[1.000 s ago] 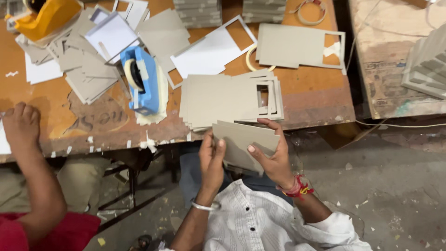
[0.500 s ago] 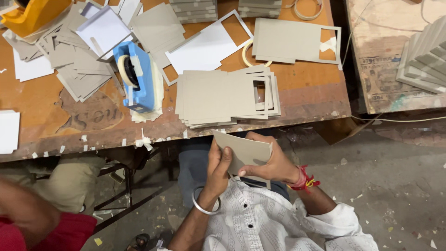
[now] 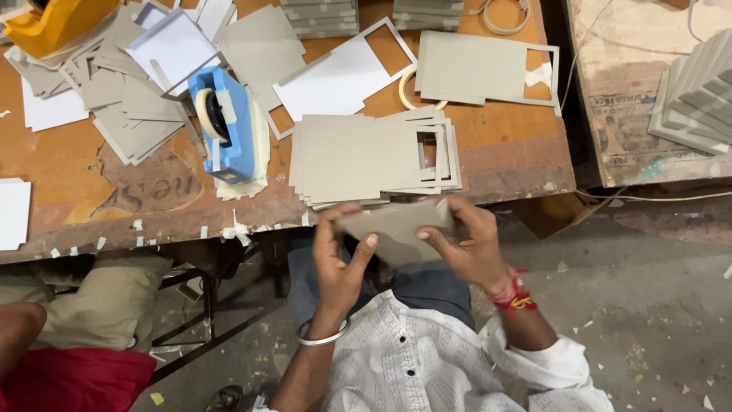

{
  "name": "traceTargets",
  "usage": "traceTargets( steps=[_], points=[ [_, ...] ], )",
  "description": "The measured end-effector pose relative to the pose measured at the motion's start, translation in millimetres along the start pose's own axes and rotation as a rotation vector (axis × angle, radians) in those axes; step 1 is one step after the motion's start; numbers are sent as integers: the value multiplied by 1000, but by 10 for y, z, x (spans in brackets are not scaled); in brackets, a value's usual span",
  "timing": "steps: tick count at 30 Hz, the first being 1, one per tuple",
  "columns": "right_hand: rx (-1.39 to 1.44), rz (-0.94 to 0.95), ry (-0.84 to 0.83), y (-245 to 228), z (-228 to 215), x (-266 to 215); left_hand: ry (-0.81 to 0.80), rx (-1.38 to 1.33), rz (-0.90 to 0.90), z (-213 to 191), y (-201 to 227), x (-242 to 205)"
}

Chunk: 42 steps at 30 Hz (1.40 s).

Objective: The person assembles small paper frames by applying adhesive strips to the edges of rectangular cardboard pieces and pressing them together. They repeatedly pick up frames, apply tape, and stack completed units on the table.

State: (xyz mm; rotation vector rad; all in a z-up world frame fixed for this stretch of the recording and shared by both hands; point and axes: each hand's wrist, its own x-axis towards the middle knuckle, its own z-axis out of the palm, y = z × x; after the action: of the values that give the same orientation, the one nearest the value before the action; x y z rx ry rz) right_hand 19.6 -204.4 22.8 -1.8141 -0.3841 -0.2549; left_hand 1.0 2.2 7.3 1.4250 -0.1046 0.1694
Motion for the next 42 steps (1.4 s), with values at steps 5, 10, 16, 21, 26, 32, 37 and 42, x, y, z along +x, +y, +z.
traceTargets(
  steps=[5, 10, 16, 21, 26, 32, 37, 42],
  points=[
    [-652, -147, -344, -363, -262, 203, 40, 464, 346, -46, 265, 47],
    [-782, -658, 71, -455, -75, 385, 140, 492, 530, 105, 240, 40],
    [-420, -358, -115, -6, 272, 457, 231, 482, 412, 246, -75, 66],
    [-264, -313, -194, 178, 277, 392, 207, 303, 195, 129, -295, 68],
    [-331, -401, -143, 243, 236, 478, 114, 90, 35, 53, -491, 111],
    [-290, -426, -212, 308, 185, 562, 42, 78, -39, 53, -661, 115],
    [-399, -507, -200, 278, 191, 663, 29, 65, -68, 18, -664, 136],
    [-443, -583, -176, 281, 161, 707, 7, 42, -99, 51, -600, 132]
  ],
)
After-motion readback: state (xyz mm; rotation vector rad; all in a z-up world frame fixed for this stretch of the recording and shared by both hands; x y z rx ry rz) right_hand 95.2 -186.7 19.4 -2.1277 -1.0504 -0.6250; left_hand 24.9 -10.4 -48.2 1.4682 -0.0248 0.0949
